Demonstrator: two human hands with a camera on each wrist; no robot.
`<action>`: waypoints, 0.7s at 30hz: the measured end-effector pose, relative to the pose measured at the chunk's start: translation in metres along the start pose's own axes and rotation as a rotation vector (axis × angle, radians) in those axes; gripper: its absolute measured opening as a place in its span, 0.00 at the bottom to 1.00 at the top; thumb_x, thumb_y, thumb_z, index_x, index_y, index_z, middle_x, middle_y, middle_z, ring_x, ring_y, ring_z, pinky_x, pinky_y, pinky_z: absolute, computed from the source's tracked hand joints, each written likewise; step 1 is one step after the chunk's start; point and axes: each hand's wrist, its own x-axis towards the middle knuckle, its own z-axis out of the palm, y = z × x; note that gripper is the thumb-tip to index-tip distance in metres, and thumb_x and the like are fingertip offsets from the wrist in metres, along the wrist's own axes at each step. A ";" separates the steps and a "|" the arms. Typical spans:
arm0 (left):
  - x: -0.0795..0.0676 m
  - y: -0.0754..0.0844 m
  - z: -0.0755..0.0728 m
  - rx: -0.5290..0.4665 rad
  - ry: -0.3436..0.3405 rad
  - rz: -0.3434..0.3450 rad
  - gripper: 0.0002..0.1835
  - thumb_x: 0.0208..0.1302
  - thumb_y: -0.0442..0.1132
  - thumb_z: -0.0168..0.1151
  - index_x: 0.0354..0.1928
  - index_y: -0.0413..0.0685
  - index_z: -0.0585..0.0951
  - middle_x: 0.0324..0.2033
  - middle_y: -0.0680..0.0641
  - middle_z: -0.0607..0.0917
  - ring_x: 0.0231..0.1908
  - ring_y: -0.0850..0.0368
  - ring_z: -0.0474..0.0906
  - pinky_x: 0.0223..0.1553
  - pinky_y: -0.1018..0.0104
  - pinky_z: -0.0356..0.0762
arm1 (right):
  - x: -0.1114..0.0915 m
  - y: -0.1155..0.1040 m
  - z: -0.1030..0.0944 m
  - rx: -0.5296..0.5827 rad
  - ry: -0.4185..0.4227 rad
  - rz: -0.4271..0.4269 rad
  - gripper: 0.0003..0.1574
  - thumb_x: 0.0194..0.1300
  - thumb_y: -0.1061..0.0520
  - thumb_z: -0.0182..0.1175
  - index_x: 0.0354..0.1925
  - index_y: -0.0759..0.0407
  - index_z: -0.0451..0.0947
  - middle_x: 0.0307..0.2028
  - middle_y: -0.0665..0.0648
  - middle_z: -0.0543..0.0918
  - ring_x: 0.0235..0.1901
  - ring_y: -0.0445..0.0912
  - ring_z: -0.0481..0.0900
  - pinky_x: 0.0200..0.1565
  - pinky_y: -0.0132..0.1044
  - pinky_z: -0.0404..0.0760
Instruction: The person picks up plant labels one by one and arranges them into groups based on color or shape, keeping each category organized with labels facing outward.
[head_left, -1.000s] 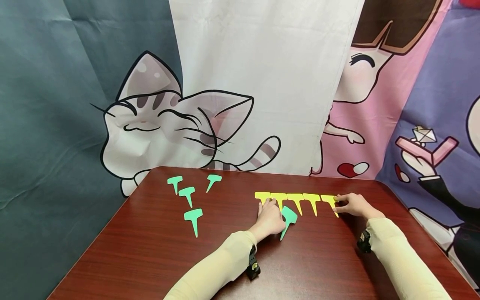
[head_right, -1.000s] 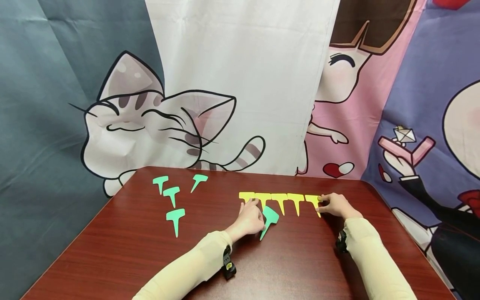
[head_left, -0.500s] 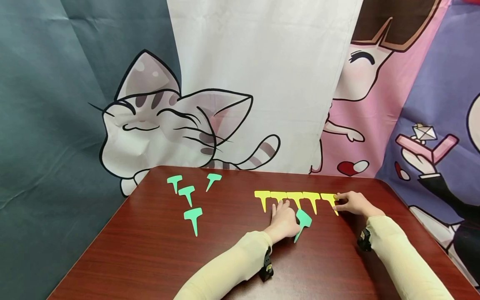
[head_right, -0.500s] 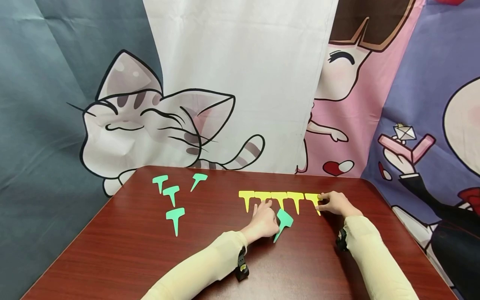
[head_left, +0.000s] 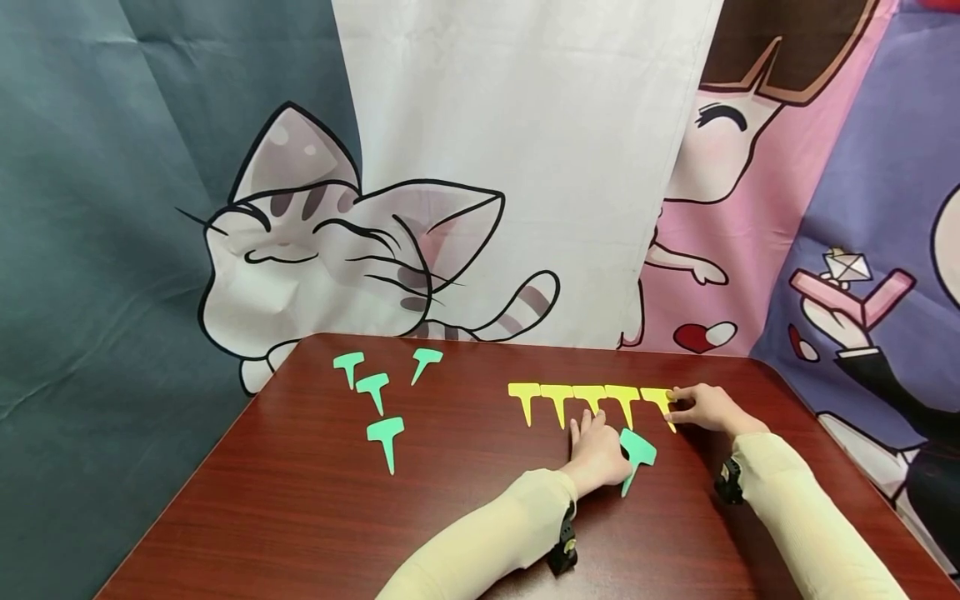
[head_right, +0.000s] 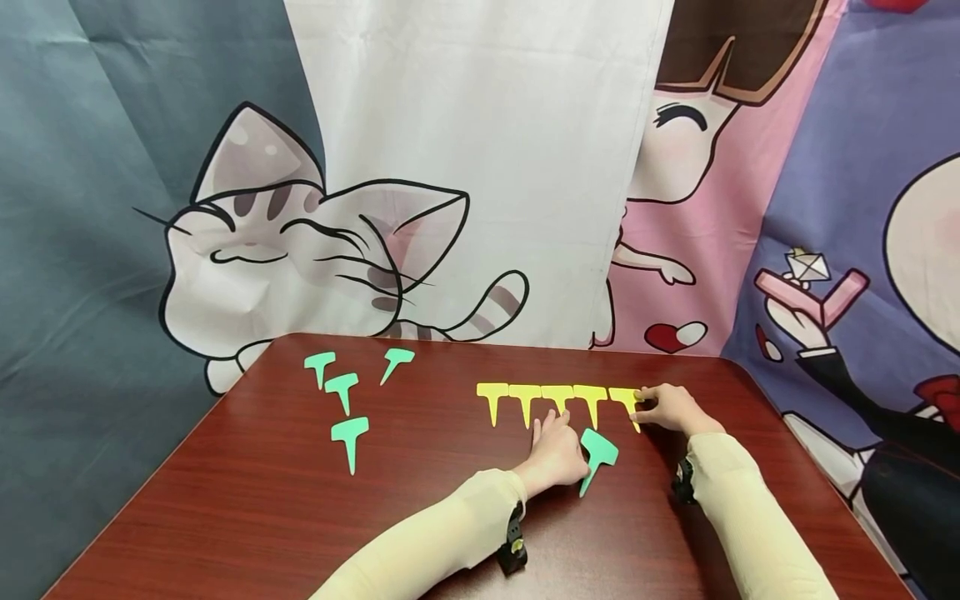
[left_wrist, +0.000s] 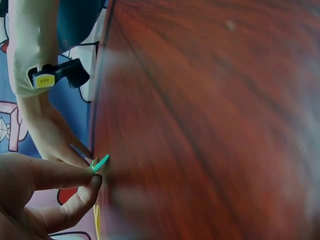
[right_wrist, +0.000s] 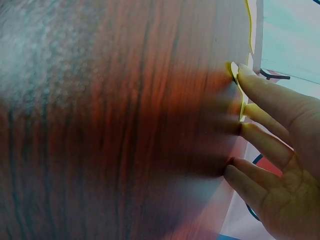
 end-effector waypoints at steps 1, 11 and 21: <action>0.000 0.002 0.001 -0.005 -0.004 -0.004 0.16 0.51 0.43 0.64 0.10 0.52 0.73 0.69 0.54 0.65 0.72 0.51 0.51 0.71 0.51 0.49 | 0.000 0.000 0.000 -0.004 0.001 -0.003 0.37 0.52 0.46 0.70 0.53 0.68 0.78 0.55 0.74 0.75 0.55 0.72 0.69 0.54 0.64 0.70; -0.001 0.023 0.012 -0.023 0.015 -0.045 0.14 0.50 0.51 0.67 0.14 0.54 0.79 0.69 0.54 0.64 0.73 0.51 0.50 0.71 0.51 0.50 | 0.001 0.001 0.002 -0.008 0.002 0.009 0.37 0.52 0.45 0.70 0.54 0.69 0.77 0.55 0.74 0.75 0.55 0.72 0.69 0.54 0.64 0.70; 0.001 0.040 0.022 -0.064 0.061 -0.115 0.13 0.45 0.51 0.68 0.14 0.55 0.79 0.69 0.55 0.63 0.73 0.51 0.49 0.71 0.51 0.48 | 0.001 0.001 0.001 0.002 -0.008 0.020 0.38 0.52 0.44 0.69 0.54 0.69 0.77 0.56 0.74 0.74 0.56 0.72 0.68 0.54 0.65 0.69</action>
